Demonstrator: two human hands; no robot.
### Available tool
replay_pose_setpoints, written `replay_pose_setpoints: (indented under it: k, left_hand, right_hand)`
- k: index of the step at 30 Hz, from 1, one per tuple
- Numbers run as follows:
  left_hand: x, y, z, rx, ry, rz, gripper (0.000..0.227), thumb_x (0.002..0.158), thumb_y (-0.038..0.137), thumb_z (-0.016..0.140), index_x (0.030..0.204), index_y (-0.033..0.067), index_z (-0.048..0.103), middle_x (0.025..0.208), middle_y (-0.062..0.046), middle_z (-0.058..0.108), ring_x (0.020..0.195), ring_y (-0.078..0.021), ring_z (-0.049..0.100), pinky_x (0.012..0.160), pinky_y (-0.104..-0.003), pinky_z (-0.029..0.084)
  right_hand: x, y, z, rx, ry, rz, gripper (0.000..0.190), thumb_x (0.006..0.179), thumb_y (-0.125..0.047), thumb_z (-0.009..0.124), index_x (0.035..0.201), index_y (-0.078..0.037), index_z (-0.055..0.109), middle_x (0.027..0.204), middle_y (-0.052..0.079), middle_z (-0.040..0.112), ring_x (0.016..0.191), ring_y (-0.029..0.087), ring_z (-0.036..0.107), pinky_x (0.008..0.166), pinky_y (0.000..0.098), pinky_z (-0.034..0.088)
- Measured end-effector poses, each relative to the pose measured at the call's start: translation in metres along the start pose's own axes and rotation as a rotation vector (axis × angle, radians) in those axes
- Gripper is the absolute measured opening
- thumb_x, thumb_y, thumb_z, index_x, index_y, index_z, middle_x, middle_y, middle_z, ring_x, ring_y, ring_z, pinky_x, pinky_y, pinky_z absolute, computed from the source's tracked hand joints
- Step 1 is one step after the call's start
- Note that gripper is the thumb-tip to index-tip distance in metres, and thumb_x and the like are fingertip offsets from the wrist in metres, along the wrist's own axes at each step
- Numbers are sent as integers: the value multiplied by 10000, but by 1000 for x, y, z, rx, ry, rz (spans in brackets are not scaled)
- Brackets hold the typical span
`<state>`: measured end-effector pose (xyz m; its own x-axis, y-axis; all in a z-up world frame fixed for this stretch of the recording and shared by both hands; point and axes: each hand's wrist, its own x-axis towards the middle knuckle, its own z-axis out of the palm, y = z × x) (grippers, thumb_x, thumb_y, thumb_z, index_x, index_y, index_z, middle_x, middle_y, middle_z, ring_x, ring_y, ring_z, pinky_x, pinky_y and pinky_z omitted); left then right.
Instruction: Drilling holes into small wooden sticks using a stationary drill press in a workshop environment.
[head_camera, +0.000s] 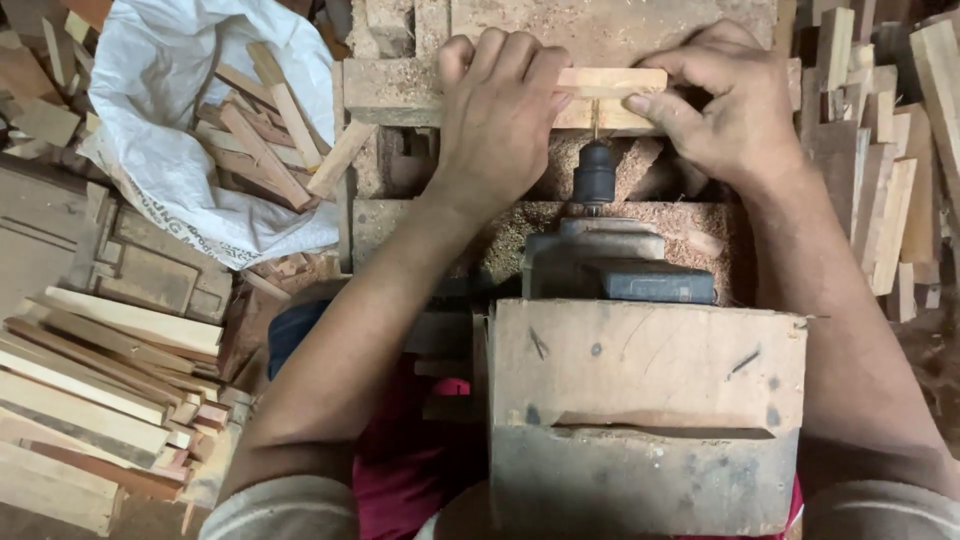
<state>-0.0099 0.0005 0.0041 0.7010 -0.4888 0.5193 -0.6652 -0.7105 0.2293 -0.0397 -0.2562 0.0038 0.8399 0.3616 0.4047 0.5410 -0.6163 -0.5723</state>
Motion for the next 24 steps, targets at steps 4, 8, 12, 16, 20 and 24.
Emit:
replay_pose_setpoints:
  k: [4, 8, 12, 16, 20, 24]
  left_hand:
    - [-3, -1, 7, -5, 9, -15, 167, 973, 302, 675, 1016, 142, 688, 962, -8, 631, 921, -217, 511, 851, -391, 316]
    - [-1, -2, 4, -14, -21, -15, 140, 946, 259, 654, 1017, 139, 663, 961, -11, 615, 915, -225, 500, 852, -394, 305]
    - [-2, -1, 0, -51, -11, 2, 153, 967, 250, 568, 981, 120, 647, 923, -21, 583, 876, -228, 492, 837, -400, 300]
    - [-3, -1, 1, -55, 3, 0, 143, 954, 246, 628, 1004, 120, 675, 930, -12, 610, 893, -218, 512, 845, -392, 306]
    - [-5, -1, 3, 0, -71, -26, 143, 944, 248, 665, 1039, 143, 685, 1002, -2, 655, 970, -209, 539, 893, -395, 304]
    - [-4, 0, 6, -1, -60, -58, 123, 928, 240, 713, 1006, 155, 669, 992, 8, 636, 958, -209, 512, 899, -392, 275]
  right_hand:
    - [-2, 4, 1, -4, -13, 15, 266, 1053, -134, 855, 1215, 65, 783, 1059, 170, 716, 999, 283, 607, 828, 388, 503]
    - [-1, 4, 1, -11, 1, -24, 229, 1043, -89, 879, 1177, 75, 792, 1067, 169, 728, 1002, 284, 610, 867, 382, 505]
    - [-1, 1, -1, -4, 2, -42, 238, 1045, -100, 880, 1162, 87, 793, 1074, 185, 741, 981, 293, 620, 867, 387, 507]
    - [-4, 10, 1, 13, -10, -28, 268, 1020, -108, 906, 1193, 64, 796, 1060, 173, 725, 999, 287, 602, 868, 391, 507]
    - [-5, 13, 2, 20, -11, -43, 277, 1000, -129, 918, 1171, 55, 801, 1036, 173, 727, 990, 286, 605, 851, 385, 504]
    - [-2, 2, 1, 50, 37, 31, 295, 984, -72, 949, 1199, 64, 799, 1011, 161, 733, 878, 228, 601, 787, 328, 500]
